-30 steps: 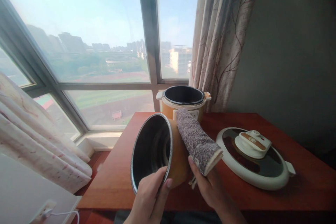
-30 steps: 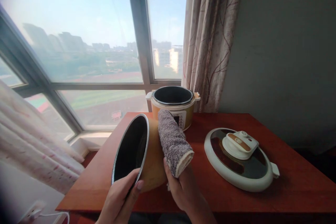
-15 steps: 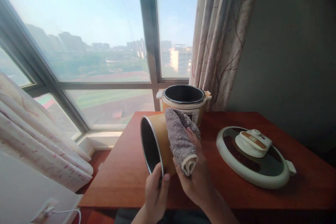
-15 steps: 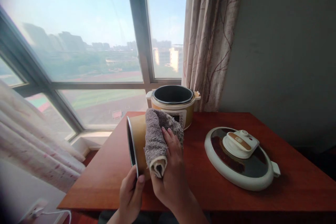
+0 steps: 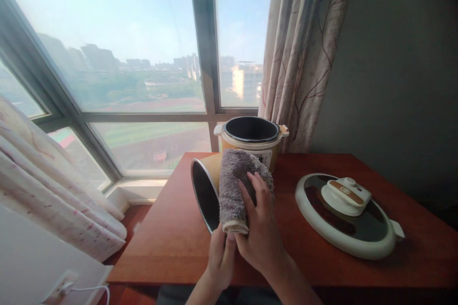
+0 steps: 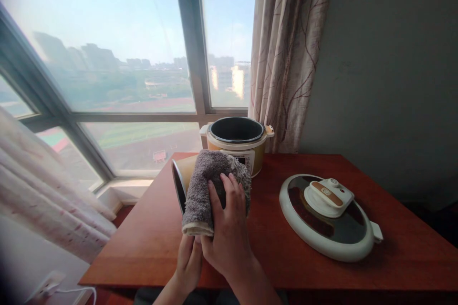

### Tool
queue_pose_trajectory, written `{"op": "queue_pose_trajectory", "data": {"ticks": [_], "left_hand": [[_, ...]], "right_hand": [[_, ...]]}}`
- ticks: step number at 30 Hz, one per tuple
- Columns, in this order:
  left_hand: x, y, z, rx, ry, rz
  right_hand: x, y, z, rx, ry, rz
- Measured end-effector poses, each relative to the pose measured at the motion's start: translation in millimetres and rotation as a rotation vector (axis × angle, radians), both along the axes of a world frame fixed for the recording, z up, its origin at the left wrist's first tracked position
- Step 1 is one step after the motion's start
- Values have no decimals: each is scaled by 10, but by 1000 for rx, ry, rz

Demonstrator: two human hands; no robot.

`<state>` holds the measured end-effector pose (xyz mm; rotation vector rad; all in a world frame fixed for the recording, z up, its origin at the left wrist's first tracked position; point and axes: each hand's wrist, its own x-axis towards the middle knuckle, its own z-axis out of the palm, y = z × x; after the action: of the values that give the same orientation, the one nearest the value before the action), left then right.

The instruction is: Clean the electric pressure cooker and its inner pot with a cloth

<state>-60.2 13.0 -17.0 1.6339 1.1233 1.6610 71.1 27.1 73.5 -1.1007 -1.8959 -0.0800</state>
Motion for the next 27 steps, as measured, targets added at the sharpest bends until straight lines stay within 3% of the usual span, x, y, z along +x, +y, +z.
{"op": "queue_pose_trajectory", "data": {"ticks": [3,6,9,13,16,20,27], "left_hand": [[-8,0,7,-25,61,9],[9,-1,60,-12,121,-65],[25,-24,65,67,186,-103],[24,-85,-40,162,304,-45],[30,-103,-94,145,311,-17],[60,-64,-63,64,215,-13],[30,10,110,-62,67,-16]], "right_hand": [[-14,52,39,19,-51,-19],[-40,164,155,31,-81,-20],[-81,332,377,-18,-106,16],[-152,583,725,-128,-166,78],[-202,710,859,-175,-216,129],[-209,714,790,-150,-209,153],[-53,392,478,-54,-180,253]]}}
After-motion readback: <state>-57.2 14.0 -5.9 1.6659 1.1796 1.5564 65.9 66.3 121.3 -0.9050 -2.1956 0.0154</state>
